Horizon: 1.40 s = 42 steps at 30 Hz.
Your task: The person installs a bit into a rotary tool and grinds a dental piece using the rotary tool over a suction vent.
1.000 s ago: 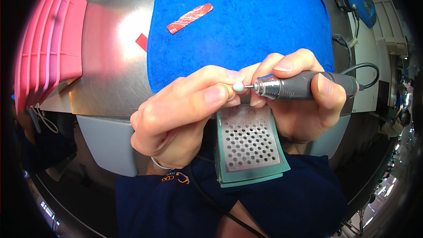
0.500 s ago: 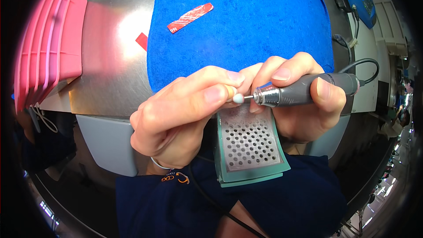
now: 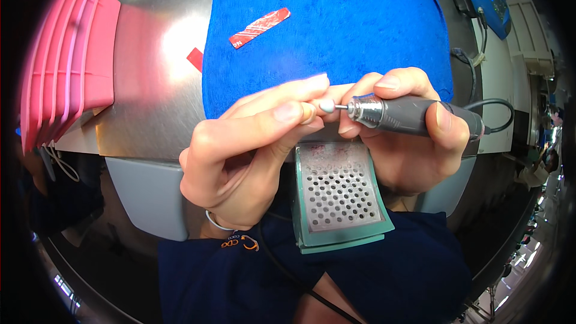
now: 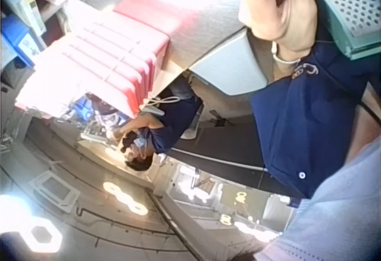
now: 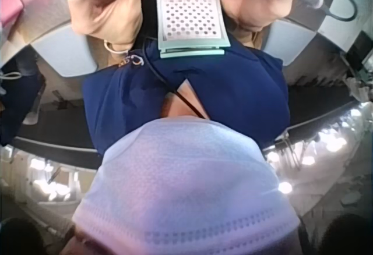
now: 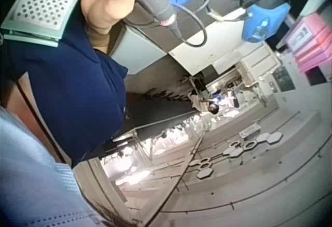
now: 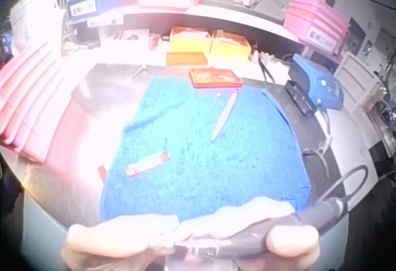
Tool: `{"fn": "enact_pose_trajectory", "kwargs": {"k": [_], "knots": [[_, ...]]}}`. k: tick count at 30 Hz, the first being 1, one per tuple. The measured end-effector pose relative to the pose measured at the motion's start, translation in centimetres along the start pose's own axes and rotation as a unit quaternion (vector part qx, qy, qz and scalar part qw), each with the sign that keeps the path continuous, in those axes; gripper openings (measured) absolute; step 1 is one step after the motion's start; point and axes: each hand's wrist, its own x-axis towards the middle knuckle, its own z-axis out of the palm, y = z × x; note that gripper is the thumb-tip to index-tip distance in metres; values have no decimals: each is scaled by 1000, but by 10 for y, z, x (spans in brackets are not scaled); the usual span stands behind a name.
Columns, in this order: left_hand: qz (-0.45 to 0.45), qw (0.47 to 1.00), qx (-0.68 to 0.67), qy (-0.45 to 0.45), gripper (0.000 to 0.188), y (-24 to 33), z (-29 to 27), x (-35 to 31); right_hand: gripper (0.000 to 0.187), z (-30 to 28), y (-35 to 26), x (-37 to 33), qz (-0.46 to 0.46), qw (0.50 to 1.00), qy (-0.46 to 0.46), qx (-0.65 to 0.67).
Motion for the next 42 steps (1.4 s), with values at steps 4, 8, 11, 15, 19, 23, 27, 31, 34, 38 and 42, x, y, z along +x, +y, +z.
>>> {"fn": "enact_pose_trajectory", "kwargs": {"k": [4,8,11,15,19,23,27,31,34,38,42], "knots": [[-13,999,-27,35,31,2,2,-4,49,3,-1,-1,4,1000,14,-10],[4,999,-1,34,30,1,3,-2,48,0,2,-2,-7,1000,1,-13],[-10,999,13,37,28,0,10,0,47,-6,-2,-1,-11,1000,11,-9],[-9,1000,17,23,28,2,5,1,50,8,-9,3,12,998,45,-34],[-46,996,-18,72,26,-2,11,-3,51,26,-30,10,125,977,143,-96],[-77,982,113,128,19,8,10,-9,26,29,-35,6,68,988,138,11],[-111,981,122,105,15,0,19,-1,21,30,-4,4,6,983,180,19],[-126,983,105,82,11,5,29,5,21,30,-11,0,-10,983,178,49],[-138,981,112,82,8,11,32,8,23,32,-20,1,-3,984,171,55],[-171,972,132,95,5,19,23,14,25,32,-16,5,-8,985,165,-55],[-154,975,-160,6,17,4,1,26,26,32,-14,2,-8,985,163,-55]]}}
